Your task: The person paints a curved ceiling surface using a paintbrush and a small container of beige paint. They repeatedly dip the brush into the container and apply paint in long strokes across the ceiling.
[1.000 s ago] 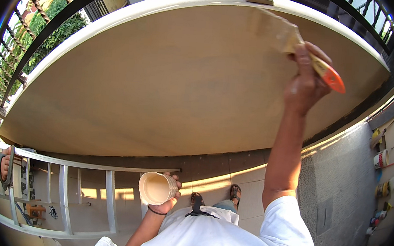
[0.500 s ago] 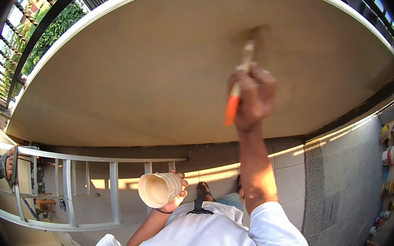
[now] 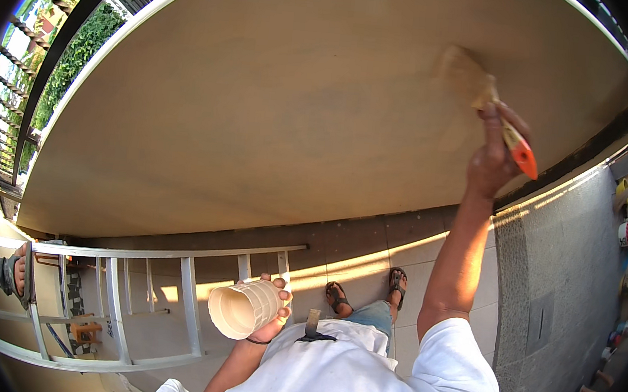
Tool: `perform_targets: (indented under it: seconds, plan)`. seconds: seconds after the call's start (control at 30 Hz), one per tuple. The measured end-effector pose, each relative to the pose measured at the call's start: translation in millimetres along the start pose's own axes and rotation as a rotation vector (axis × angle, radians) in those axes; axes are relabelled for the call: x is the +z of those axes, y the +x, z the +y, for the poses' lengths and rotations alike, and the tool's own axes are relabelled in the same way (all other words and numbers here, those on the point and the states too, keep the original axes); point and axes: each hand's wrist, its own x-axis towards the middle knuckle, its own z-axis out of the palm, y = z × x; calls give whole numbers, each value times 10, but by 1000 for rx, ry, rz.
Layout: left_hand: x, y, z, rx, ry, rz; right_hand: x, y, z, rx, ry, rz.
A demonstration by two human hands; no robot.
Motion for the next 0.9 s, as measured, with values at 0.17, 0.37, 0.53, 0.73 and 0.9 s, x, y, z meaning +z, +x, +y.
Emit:
perform_targets:
  seconds: [0.17, 0.37, 0.53, 0.73, 0.9]
  plan:
    - [-27, 65, -106, -17, -68, 13, -531, 338, 256, 224, -132, 311]
    - [20, 290, -203, -67, -44, -29, 314, -388, -187, -265, -287, -2]
    - [76, 360, -270, -47, 3, -7, 598, -780, -946, -300, 178, -314]
    - [84, 427, -322, -77, -12, 2, -99, 136, -183, 21, 140, -67]
    - [46, 400, -349, -71, -23, 18, -467, 887, 1, -111, -259, 302]
